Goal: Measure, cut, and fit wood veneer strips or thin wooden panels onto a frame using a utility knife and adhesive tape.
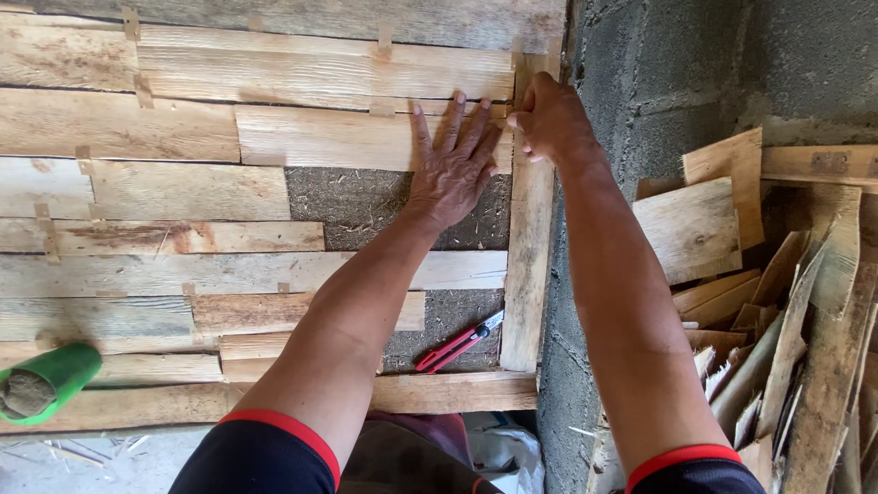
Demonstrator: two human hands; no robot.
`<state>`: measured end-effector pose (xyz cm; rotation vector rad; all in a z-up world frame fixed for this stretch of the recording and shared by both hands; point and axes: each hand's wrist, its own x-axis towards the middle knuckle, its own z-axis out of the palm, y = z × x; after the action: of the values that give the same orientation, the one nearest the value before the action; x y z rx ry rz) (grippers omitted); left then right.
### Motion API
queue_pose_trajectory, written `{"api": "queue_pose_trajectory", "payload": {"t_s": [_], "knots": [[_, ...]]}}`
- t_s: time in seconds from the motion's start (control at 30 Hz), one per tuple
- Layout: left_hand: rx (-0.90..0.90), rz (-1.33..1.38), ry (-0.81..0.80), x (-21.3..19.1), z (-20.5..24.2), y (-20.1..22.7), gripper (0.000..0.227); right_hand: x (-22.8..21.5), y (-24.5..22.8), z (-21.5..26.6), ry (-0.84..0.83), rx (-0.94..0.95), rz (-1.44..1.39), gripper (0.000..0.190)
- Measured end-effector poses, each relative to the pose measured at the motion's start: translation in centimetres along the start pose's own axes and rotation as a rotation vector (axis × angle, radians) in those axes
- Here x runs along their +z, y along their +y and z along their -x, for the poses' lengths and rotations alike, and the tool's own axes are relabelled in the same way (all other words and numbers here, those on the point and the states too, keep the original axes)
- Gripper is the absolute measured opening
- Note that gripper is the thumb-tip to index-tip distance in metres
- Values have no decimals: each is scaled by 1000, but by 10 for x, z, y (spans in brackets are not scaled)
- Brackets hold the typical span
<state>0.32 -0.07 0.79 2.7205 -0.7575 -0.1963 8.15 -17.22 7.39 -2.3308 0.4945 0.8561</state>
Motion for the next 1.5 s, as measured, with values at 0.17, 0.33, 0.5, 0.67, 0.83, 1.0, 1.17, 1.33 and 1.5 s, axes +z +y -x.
{"api": "queue_pose_trajectory", "payload": {"t_s": [0.17,0.33,0.5,0.67,0.83,1.0,1.17,1.33,1.5], "knots": [[-1,70,0,3,-1,-1,57,-1,1,-7,87,-30,241,34],[1,56,5,0,-1,-1,55,-7,11,2,34,-14,-8,30],[10,26,42,-3,1,-1,54,-10,18,-3,16,23,-185,29],[13,25,57,1,0,-1,54,-9,12,-2,23,38,-140,33],[19,41,85,3,2,-2,54,-4,9,-3,41,45,-105,36],[19,16,33,2,-2,-1,56,-4,12,-5,48,1,-104,35],[17,23,12,7,-3,-1,54,-3,11,-4,48,43,-98,31],[12,41,-7,4,-4,-1,55,-3,16,-5,51,2,-97,30],[9,22,-6,-2,-2,1,52,-7,15,-6,17,11,-175,29]]}}
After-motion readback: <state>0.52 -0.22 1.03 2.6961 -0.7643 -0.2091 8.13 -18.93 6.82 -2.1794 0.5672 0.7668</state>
